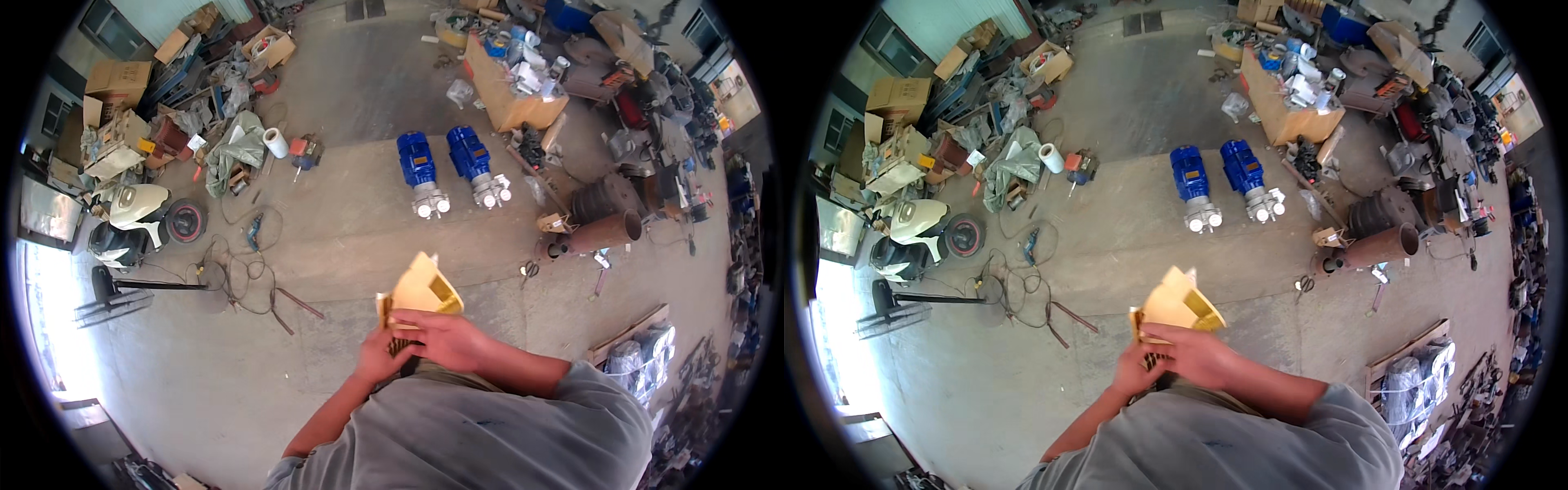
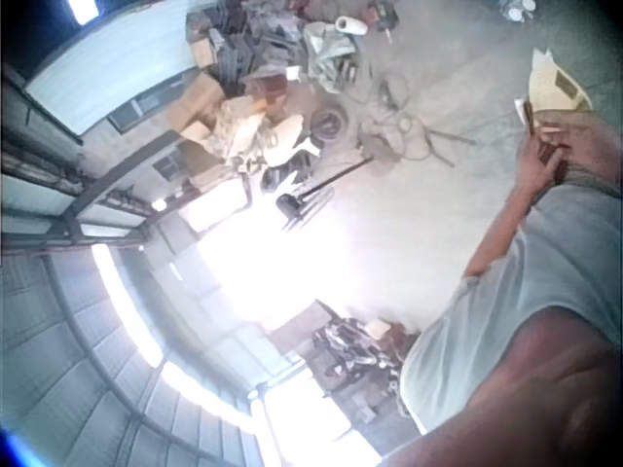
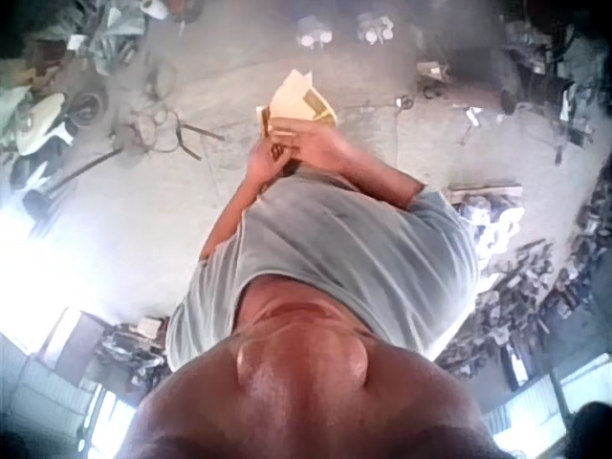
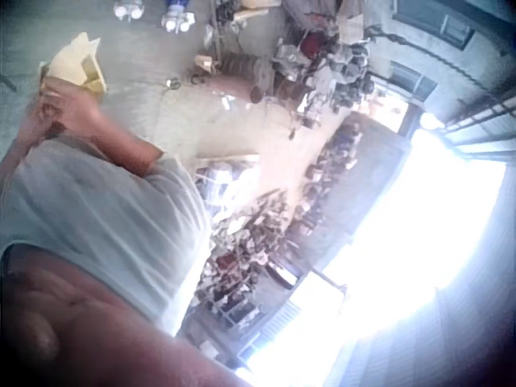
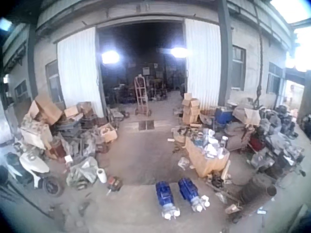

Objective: The person sits on the floor and applies round red-and-white stickers to the ports of two blue electric motors. They peel stickers from a sheet, place them on the motor ports, and smooth them down.

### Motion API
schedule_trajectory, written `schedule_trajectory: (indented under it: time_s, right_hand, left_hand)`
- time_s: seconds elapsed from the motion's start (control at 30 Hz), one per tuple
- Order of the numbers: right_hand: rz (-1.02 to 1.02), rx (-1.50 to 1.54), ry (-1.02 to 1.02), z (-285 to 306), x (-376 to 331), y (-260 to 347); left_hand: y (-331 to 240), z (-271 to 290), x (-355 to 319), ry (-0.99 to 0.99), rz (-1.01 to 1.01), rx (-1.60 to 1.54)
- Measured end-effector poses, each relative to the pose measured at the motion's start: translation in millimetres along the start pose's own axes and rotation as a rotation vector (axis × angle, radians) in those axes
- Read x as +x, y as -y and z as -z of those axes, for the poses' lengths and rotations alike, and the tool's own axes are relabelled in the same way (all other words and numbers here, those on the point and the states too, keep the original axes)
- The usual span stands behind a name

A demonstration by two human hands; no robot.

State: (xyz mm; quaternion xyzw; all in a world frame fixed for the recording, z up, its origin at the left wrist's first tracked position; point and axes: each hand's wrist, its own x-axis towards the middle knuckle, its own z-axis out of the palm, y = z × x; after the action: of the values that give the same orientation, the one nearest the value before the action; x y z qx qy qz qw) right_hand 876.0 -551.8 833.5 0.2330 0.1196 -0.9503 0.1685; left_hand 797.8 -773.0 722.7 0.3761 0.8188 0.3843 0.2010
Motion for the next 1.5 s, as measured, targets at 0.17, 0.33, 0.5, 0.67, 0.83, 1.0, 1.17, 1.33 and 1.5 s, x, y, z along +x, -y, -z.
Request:
schedule_trajectory:
  time_s: [0.17,0.33,0.5,0.67,0.83,1.0,1.17,1.33,1.5]
  right_hand:
    - [-0.044,-0.020,0.186,-86,161,48]
    - [-0.124,-0.198,0.205,-197,258,127]
    - [0.155,-0.529,0.113,-187,372,227]
    - [0.604,-0.558,-0.979,100,477,266]
    - [0.260,0.130,-1.476,237,412,141]
    - [-0.760,-0.825,-1.270,236,370,41]
    - [-0.481,0.318,-1.587,176,532,177]
    - [-0.274,-0.788,-1.402,192,674,575]
    - [0.665,-0.673,-1.268,115,765,1062]
  left_hand:
    - [77,123,106,-0.235,0.148,-0.262]
    - [139,222,210,-0.486,0.376,-0.722]
    - [172,341,345,-0.533,0.243,-0.029]
    - [254,442,514,-0.417,0.288,-0.164]
    - [282,524,690,-0.299,0.230,-0.310]
    - [267,538,898,-0.221,0.309,-0.535]
    - [277,540,1104,-0.178,0.285,-0.617]
    - [276,599,1277,-0.283,0.336,-0.479]
    - [279,641,1436,-0.500,0.246,-0.504]
